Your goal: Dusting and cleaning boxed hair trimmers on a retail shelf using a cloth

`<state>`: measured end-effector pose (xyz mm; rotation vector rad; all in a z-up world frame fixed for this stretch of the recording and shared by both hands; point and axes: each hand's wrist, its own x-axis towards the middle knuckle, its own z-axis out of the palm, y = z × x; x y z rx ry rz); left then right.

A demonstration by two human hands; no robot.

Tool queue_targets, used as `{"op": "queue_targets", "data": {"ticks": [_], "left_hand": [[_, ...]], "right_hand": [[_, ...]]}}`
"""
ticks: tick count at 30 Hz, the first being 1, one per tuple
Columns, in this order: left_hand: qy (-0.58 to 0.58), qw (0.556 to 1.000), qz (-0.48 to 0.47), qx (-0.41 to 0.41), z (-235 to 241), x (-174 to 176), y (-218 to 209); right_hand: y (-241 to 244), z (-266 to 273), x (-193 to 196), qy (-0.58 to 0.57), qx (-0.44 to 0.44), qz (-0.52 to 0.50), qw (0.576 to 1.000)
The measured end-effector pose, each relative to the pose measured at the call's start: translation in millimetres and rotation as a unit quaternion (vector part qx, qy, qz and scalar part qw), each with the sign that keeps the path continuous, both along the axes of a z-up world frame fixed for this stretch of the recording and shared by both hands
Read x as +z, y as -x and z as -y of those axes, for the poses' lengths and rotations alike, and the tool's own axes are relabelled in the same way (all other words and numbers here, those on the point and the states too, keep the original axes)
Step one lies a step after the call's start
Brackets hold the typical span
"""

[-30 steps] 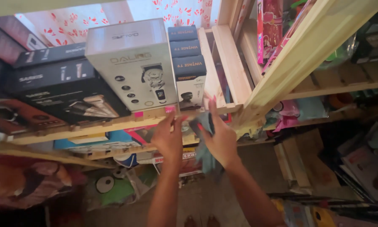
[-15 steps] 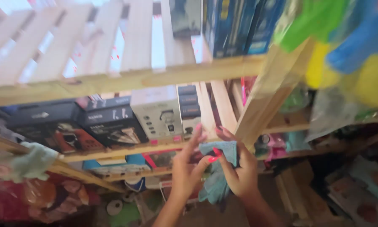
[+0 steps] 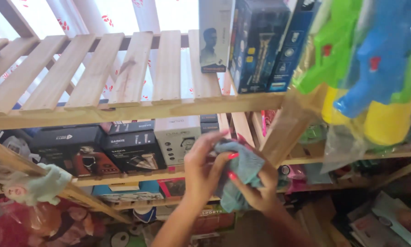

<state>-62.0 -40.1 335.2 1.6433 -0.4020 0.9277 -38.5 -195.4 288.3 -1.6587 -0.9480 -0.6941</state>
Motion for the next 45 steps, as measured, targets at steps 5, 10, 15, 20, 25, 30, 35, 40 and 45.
{"op": "queue_targets", "data": {"ticks": [5, 10, 15, 20, 25, 30, 35, 40, 45], "left_hand": [[-0.053, 0.997, 0.01, 0.05, -53.6, 51.1, -38.7], [-0.107, 0.994, -0.019, 0.027, -90.0, 93.5, -108.3], [-0.196, 0.973, -0.118, 0.025, -95.5, 104.0, -163.5], [-0.161, 0.958, -0.238, -0.02, -86.1, 116.2, -176.6], [-0.161, 0.941, -0.298, -0.012, -82.3, 120.3, -187.6], [-0.137, 0.916, -0.376, -0.012, -79.5, 123.0, -188.8], [-0.129, 0.939, -0.315, -0.04, -80.5, 115.3, -191.2], [-0.154, 0.936, -0.314, -0.041, -81.3, 115.4, -190.6], [-0.215, 0.92, -0.326, -0.015, -80.7, 114.7, -188.3]], "right_hand": [[-33.4, -28.6, 25.3, -0.111, -0.104, 0.114, 0.982], [-65.8, -61.4, 40.4, -0.122, -0.155, 0.126, 0.972], [-102.1, -80.1, 65.2, -0.073, -0.151, 0.219, 0.961], [-115.2, -96.9, 92.4, -0.079, -0.119, 0.129, 0.981], [-142.8, -87.0, 18.8, -0.168, -0.104, -0.14, 0.97], [-163.2, -70.9, 23.3, -0.054, -0.18, -0.478, 0.858], [-156.4, -66.6, 31.5, 0.128, -0.265, -0.553, 0.779], [-177.4, -32.9, -27.8, 0.189, -0.167, -0.437, 0.863], [-181.7, -23.3, -41.6, 0.192, -0.093, -0.417, 0.884]]}}
